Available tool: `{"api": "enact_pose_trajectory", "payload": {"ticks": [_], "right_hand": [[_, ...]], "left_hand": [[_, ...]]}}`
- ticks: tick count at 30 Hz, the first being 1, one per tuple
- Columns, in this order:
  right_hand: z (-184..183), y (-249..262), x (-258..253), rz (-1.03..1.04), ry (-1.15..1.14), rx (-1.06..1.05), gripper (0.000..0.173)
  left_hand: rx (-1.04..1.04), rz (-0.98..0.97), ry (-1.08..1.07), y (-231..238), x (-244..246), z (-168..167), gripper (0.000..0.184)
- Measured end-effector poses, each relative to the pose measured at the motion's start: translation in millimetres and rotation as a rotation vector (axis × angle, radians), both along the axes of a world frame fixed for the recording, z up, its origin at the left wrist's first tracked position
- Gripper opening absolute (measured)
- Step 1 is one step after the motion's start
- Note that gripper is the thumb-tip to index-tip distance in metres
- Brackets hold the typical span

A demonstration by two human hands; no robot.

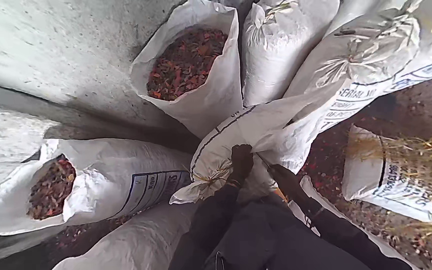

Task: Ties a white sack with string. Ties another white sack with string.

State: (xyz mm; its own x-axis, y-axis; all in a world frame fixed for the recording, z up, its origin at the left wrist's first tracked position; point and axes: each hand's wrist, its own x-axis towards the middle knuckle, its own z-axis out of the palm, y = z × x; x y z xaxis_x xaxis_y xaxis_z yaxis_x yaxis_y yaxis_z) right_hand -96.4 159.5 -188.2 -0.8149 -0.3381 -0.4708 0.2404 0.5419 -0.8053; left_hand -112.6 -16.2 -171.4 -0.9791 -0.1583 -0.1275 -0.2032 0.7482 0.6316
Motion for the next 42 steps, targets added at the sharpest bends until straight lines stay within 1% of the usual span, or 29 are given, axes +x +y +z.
{"api": "enact_pose_trajectory", "payload": {"ticks": [2, 4, 7, 9, 11, 13, 16, 20, 23, 26, 28, 30, 32, 33, 34, 36, 38, 40, 42], "right_hand": [[-1.3, 5.3, 3.1, 0.005, 0.065, 0.019, 0.031], [-2.3, 13.7, 4.9, 0.015, 0.162, 0.057, 0.03], [-4.0, 29.9, -10.7, 0.102, 0.304, 0.101, 0.03], [0.9, 28.7, -22.6, 0.175, 0.296, 0.141, 0.031], [7.3, 22.5, -27.6, 0.227, 0.264, 0.183, 0.032], [14.6, 18.2, -26.3, 0.246, 0.207, 0.2, 0.031], [23.3, 20.1, -24.3, 0.265, 0.089, 0.182, 0.031], [23.8, 25.3, -16.6, 0.234, -0.134, 0.099, 0.03], [29.4, 22.7, -12.3, 0.128, -0.404, -0.072, 0.026], [29.8, 17.8, -8.1, -0.024, -0.654, -0.267, 0.019], [31.8, 11.9, -5.7, -0.095, -0.73, -0.336, 0.019], [35.0, 2.7, -5.5, -0.14, -0.741, -0.357, 0.019], [37.4, -9.4, -9.2, -0.168, -0.701, -0.362, 0.019], [36.3, -12.4, -9.5, -0.154, -0.646, -0.324, 0.018], [32.4, -11.8, -8.6, -0.114, -0.558, -0.26, 0.019], [19.2, 1.2, -3.2, 0.024, -0.316, -0.103, 0.025], [12.4, 16.3, -4.8, 0.119, -0.086, 0.062, 0.029], [11.8, 21.1, -7.0, 0.143, 0.037, 0.131, 0.031], [2.9, 19.5, -9.1, 0.136, 0.154, 0.131, 0.032]], "left_hand": [[0.013, 0.027, 0.172, -0.6, 1.0, -9.4, 0.014], [0.047, 0.06, 0.249, -2.3, 1.2, -15.8, 0.012], [0.077, 0.096, 0.169, -2.5, 0.7, -13.0, 0.012], [0.064, 0.135, 0.112, -0.3, -1.2, -10.5, 0.011], [0.043, 0.181, 0.165, 1.9, -3.8, -15.1, 0.009], [0.033, 0.211, 0.227, 3.0, -2.8, -19.7, 0.008], [0.066, 0.242, 0.26, 4.2, -0.9, -20.7, 0.008], [0.049, 0.232, 0.294, 8.8, 0.7, -22.9, 0.007], [0.048, 0.228, 0.306, 9.5, 3.8, -27.3, 0.008], [0.046, 0.213, 0.219, 7.6, 2.4, -23.3, 0.007], [0.043, 0.19, 0.123, 6.2, -0.3, -17.5, 0.008], [0.028, 0.172, 0.096, 4.9, -0.8, -16.2, 0.009], [0.035, 0.167, 0.103, 6.7, -0.4, -16.3, 0.01], [0.052, 0.166, 0.084, 8.2, 1.0, -14.8, 0.011], [0.061, 0.165, 0.077, 7.7, 1.5, -13.5, 0.012], [0.068, 0.156, 0.089, 3.2, 1.8, -13.0, 0.013], [0.078, 0.163, 0.142, 3.1, 1.9, -16.1, 0.011], [0.088, 0.172, 0.153, 6.1, 5.3, -17.9, 0.009], [0.072, 0.169, 0.16, 5.1, 2.2, -16.5, 0.01]]}}
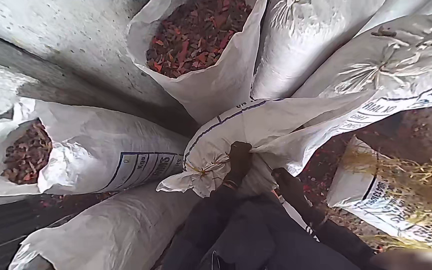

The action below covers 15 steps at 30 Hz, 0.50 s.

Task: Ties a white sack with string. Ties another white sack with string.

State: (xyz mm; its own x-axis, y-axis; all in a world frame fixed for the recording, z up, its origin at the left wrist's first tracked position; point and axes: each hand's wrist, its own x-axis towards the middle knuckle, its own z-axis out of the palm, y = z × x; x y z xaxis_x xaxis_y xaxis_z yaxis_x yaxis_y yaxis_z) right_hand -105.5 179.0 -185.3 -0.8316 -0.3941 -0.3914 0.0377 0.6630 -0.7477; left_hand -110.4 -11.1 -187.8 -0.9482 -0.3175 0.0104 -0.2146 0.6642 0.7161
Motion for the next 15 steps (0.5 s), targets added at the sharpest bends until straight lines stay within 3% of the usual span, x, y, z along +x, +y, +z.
{"api": "enact_pose_trajectory", "payload": {"ticks": [8, 13, 15], "right_hand": [[17.2, -2.0, 0.4, 0.048, -0.189, 0.032, 0.03], [9.4, -13.4, -12.3, 0.08, -0.106, 0.011, 0.033], [10.6, -14.7, -12.6, 0.081, -0.087, 0.009, 0.033]], "left_hand": [[-0.044, 0.024, 0.073, -1.2, -2.3, -5.2, 0.009], [0.006, 0.008, -0.077, -2.6, -5.2, 2.1, 0.012], [0.001, 0.021, -0.012, -4.2, -4.8, -0.9, 0.01]]}}
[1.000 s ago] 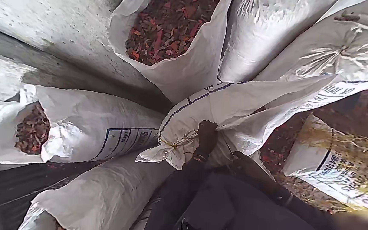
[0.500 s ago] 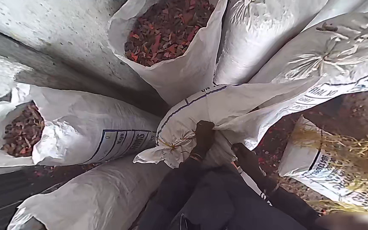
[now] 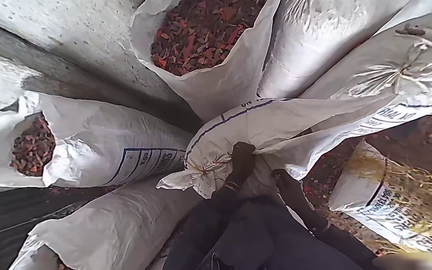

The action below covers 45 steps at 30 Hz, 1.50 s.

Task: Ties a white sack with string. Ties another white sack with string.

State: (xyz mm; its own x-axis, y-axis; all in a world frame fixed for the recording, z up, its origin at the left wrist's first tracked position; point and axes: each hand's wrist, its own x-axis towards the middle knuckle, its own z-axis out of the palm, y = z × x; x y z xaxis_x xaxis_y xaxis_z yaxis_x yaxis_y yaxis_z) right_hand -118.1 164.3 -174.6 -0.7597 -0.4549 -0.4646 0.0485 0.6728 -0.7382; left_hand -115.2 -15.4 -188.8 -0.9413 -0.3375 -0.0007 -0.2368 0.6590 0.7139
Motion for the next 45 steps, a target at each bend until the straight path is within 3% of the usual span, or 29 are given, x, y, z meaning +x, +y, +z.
{"api": "enact_pose_trajectory", "payload": {"ticks": [4, 8, 13, 17, 23, 27, 31, 32, 34, 35, 37, 39, 40, 42, 45], "right_hand": [[-6.8, 8.4, -1.6, 0.017, 0.14, -0.022, 0.032], [-16.9, 15.7, -13.4, 0.088, 0.323, -0.041, 0.03], [-4.2, -34.8, -48.7, 0.228, 0.386, 0.096, 0.03], [21.4, -82.0, -66.4, 0.363, 0.111, 0.345, 0.036], [22.2, -37.3, -65.4, 0.391, 0.11, 0.263, 0.036], [19.9, -67.3, -79.2, 0.444, 0.178, 0.296, 0.035], [58.2, -83.3, -105.4, 0.798, 0.105, 0.526, 0.039], [76.6, -82.9, -116.0, 0.882, 0.116, 0.466, 0.039], [96.4, -86.8, -141.5, 0.894, 0.197, 0.141, 0.033], [93.2, -97.7, -154.0, 0.851, 0.232, 0.042, 0.03], [62.8, -139.7, -178.2, 0.838, 0.297, 0.106, 0.033], [31.0, -178.2, -177.9, 0.917, 0.239, 0.278, 0.038], [25.7, -188.6, -170.0, 0.935, 0.219, 0.258, 0.037], [29.1, -183.6, -155.1, 0.83, 0.068, 0.031, 0.031], [28.6, -150.4, -156.4, 0.555, -0.229, -0.323, 0.026]], "left_hand": [[-0.006, 0.009, 0.15, 0.9, 1.1, -9.9, 0.008], [0.032, -0.007, 0.112, 0.4, 0.4, -8.3, 0.008], [-0.016, 0.045, 0.126, 3.2, -2.7, -12.9, 0.01], [-0.067, 0.026, 0.056, 0.9, -8.3, -10.7, 0.011], [-0.035, -0.003, 0.069, 0.6, -6.6, -4.6, 0.012], [-0.091, 0.071, 0.179, 8.8, -3.7, -16.8, 0.01], [-0.12, 0.096, 0.162, 10.9, -6.3, -17.1, 0.011], [-0.105, 0.099, 0.164, 9.7, -6.9, -15.8, 0.01], [-0.117, 0.128, 0.217, 11.5, -6.0, -18.2, 0.009], [-0.125, 0.133, 0.224, 15.8, -3.5, -18.6, 0.008], [-0.154, 0.129, 0.226, 18.4, -2.7, -18.7, 0.009], [-0.172, 0.134, 0.228, 21.0, -0.7, -19.1, 0.008], [-0.169, 0.137, 0.203, 20.9, 0.1, -17.4, 0.008], [-0.122, 0.138, 0.117, 25.8, 4.7, -12.0, 0.01], [-0.186, 0.191, 0.232, 27.9, 0.3, -20.3, 0.008]]}}
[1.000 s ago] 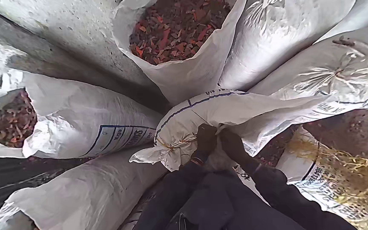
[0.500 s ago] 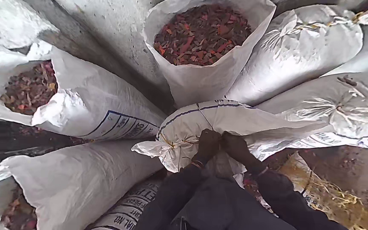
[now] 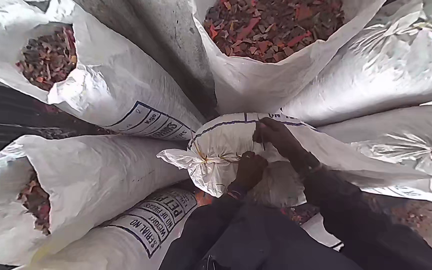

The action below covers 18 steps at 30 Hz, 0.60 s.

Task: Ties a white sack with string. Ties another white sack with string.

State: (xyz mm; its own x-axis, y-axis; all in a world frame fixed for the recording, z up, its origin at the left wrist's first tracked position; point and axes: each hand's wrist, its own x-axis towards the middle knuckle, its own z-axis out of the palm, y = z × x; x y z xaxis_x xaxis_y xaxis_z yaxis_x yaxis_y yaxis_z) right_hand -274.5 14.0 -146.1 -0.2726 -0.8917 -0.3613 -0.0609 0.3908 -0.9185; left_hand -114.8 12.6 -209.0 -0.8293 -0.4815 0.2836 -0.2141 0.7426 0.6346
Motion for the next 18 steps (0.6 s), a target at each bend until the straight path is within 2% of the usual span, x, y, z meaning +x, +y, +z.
{"api": "enact_pose_trajectory", "payload": {"ticks": [3, 7, 12, 18], "right_hand": [[-15.1, 12.2, 11.3, -0.168, -0.264, -0.044, 0.022], [-27.9, -27.3, 6.5, -0.487, -0.482, -0.166, 0.024], [-25.2, -19.3, -8.8, -0.576, -0.541, -0.386, 0.028], [-44.2, -38.3, -24.9, -0.814, -0.591, -0.32, 0.033]], "left_hand": [[-0.041, 0.028, 0.025, 4.7, 0.8, -3.9, 0.008], [-0.084, 0.087, 0.006, -2.1, -3.5, -9.1, 0.01], [-0.071, 0.105, -0.016, -10.0, -15.2, -10.0, 0.012], [-0.073, 0.128, 0.031, -3.8, -9.4, -17.4, 0.014]]}}
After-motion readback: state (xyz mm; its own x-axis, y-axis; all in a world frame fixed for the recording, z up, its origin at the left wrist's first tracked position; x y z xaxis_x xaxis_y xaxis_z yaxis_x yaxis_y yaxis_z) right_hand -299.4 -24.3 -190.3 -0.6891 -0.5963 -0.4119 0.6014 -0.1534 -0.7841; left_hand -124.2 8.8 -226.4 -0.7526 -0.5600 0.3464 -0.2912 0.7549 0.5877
